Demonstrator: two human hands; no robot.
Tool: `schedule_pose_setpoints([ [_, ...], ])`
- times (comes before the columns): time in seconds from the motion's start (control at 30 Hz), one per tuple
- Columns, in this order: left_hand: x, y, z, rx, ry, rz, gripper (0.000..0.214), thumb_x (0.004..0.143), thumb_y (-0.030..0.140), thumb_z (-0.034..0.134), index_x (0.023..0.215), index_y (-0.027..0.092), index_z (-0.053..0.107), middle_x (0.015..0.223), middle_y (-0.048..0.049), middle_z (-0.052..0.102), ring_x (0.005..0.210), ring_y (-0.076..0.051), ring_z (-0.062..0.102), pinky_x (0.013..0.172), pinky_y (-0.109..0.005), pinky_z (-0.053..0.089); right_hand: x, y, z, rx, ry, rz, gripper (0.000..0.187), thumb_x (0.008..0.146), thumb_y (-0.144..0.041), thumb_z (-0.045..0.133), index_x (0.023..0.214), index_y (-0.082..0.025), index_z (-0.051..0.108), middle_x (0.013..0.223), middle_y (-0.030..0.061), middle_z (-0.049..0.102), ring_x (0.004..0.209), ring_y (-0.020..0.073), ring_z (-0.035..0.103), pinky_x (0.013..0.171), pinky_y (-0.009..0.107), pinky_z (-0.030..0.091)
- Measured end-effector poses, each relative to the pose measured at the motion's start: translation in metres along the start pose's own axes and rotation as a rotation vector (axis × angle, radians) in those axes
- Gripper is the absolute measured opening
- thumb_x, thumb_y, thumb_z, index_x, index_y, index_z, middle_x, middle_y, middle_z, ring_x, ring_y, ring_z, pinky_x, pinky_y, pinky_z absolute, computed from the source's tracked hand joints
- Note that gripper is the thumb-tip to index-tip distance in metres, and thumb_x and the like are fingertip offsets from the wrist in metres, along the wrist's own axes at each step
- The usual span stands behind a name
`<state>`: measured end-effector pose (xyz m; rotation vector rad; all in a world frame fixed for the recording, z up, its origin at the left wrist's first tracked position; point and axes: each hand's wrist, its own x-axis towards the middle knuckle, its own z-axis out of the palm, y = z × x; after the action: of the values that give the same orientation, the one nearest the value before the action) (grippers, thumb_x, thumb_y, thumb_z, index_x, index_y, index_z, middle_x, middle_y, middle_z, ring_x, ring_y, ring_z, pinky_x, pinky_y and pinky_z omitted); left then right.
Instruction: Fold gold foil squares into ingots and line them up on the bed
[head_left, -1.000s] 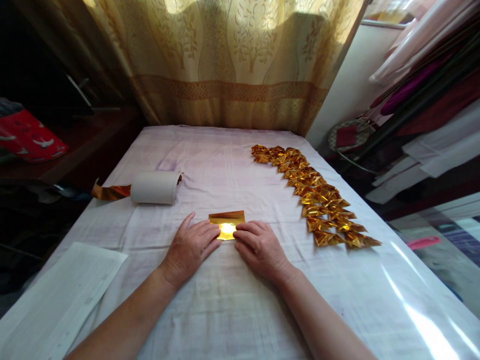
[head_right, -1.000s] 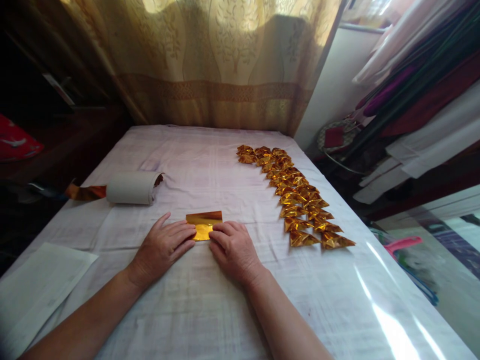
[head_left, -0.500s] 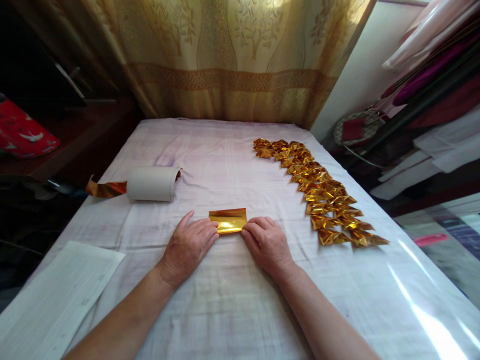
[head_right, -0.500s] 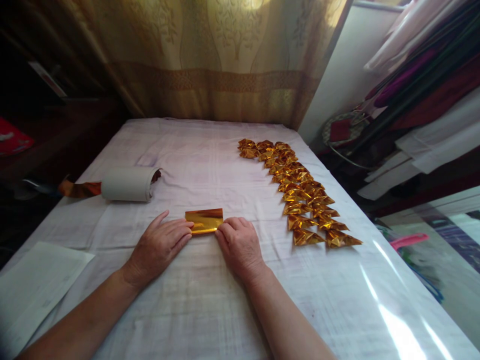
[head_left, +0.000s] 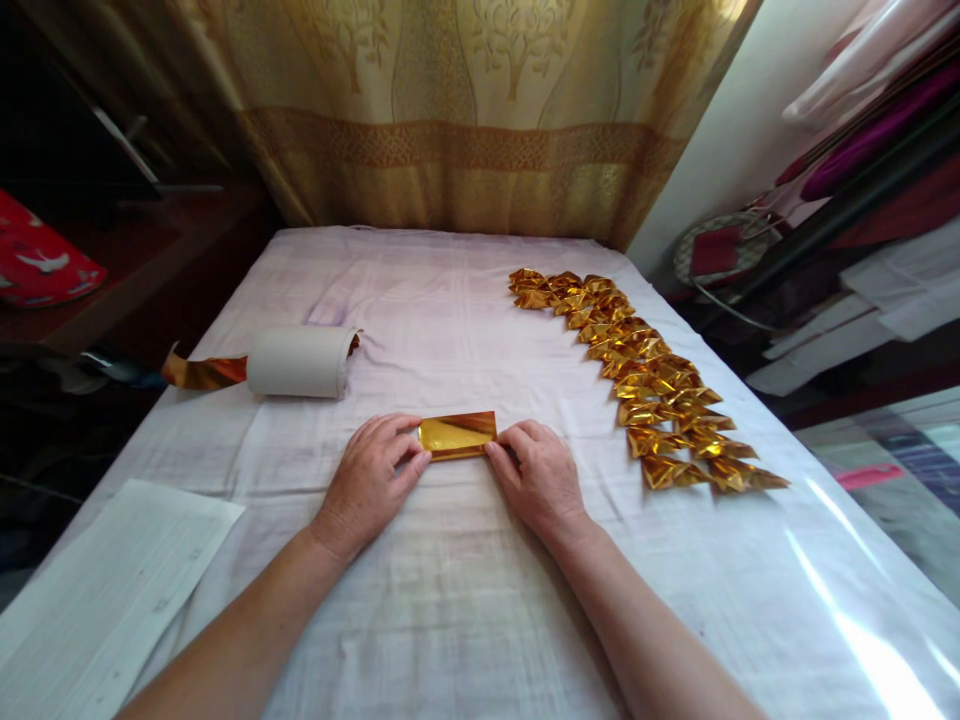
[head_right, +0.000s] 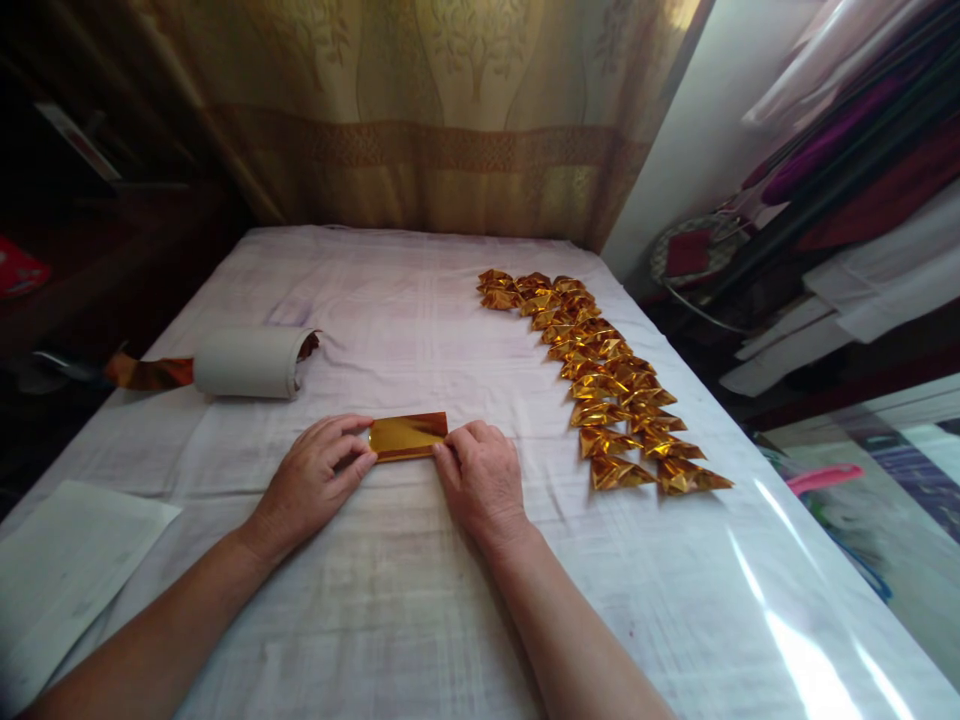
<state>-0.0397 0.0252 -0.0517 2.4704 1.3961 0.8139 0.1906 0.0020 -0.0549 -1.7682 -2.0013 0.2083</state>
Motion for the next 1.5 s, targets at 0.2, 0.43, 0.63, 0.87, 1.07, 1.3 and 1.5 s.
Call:
schedule_pose_setpoints([
  [0.2, 0.001, 0.001, 0.002, -0.018, 0.003, -0.038, 0.023, 0.093, 0.029, 0.052, 0.075, 0.02, 0.063, 0.114, -0.0083, 0.069, 0.111, -0.024, 0.06, 0.1, -0.044, 0.048, 0.002, -0.004, 0.001, -0.045, 0.031, 0.036, 0.022, 0.095, -0.034, 0.055, 0.08, -0.021, 0.065, 0.084, 0.0034, 0.064, 0.08, 0.0184, 0.057, 0.074, 0.029, 0.037],
  [0.43, 0.001, 0.0, 0.004, -0.019, 0.025, -0.06, 0.024, 0.093, 0.03, 0.052, 0.074, 0.021, 0.064, 0.115, -0.0078, 0.069, 0.113, -0.025, 0.059, 0.101, -0.045, 0.047, 0.001, -0.004, 0.004, -0.03, 0.062, 0.028, 0.021, 0.094, -0.034, 0.057, 0.079, -0.021, 0.063, 0.082, 0.0028, 0.062, 0.078, 0.0184, 0.055, 0.073, 0.029, 0.036],
  [0.63, 0.0, 0.0, 0.007, -0.002, 0.029, -0.069, 0.025, 0.094, 0.03, 0.053, 0.073, 0.02, 0.062, 0.114, -0.0088, 0.068, 0.113, -0.025, 0.059, 0.1, -0.045, 0.047, 0.001, -0.006, 0.005, -0.078, 0.059, 0.035, 0.021, 0.094, -0.033, 0.057, 0.078, -0.021, 0.063, 0.082, 0.0032, 0.062, 0.078, 0.0188, 0.054, 0.072, 0.03, 0.034],
  [0.87, 0.0, 0.002, 0.01, 0.028, 0.028, -0.086, 0.024, 0.093, 0.029, 0.053, 0.073, 0.019, 0.063, 0.112, -0.0095, 0.067, 0.113, -0.026, 0.059, 0.1, -0.045, 0.047, 0.002, -0.011, 0.005, -0.158, 0.043, 0.068, 0.021, 0.094, -0.034, 0.057, 0.08, -0.02, 0.063, 0.085, 0.0044, 0.063, 0.079, 0.019, 0.054, 0.071, 0.03, 0.033],
  [1.07, 0.002, 0.005, 0.01, 0.046, 0.032, -0.101, 0.023, 0.092, 0.026, 0.054, 0.071, 0.019, 0.061, 0.111, -0.0099, 0.066, 0.111, -0.027, 0.059, 0.099, -0.046, 0.047, 0.004, -0.014, 0.005, -0.206, 0.023, 0.1, 0.021, 0.094, -0.034, 0.059, 0.079, -0.02, 0.062, 0.086, 0.0047, 0.062, 0.078, 0.0192, 0.053, 0.069, 0.031, 0.031],
  [1.3, 0.003, 0.009, 0.009, 0.06, 0.035, -0.118, 0.024, 0.091, 0.025, 0.055, 0.068, 0.019, 0.058, 0.11, -0.0098, 0.066, 0.11, -0.027, 0.059, 0.098, -0.047, 0.048, 0.005, -0.015, 0.005, -0.208, 0.019, 0.106, 0.021, 0.093, -0.034, 0.058, 0.077, -0.021, 0.061, 0.085, 0.0046, 0.062, 0.078, 0.0197, 0.054, 0.068, 0.031, 0.03],
  [1.5, 0.004, 0.011, 0.009, 0.066, 0.031, -0.13, 0.022, 0.09, 0.024, 0.057, 0.068, 0.02, 0.057, 0.11, -0.0112, 0.065, 0.111, -0.028, 0.058, 0.1, -0.048, 0.047, 0.003, -0.012, 0.01, -0.163, 0.085, 0.114, 0.012, 0.092, -0.032, 0.059, 0.091, -0.02, 0.062, 0.089, 0.0048, 0.062, 0.082, 0.0204, 0.054, 0.071, 0.031, 0.031],
])
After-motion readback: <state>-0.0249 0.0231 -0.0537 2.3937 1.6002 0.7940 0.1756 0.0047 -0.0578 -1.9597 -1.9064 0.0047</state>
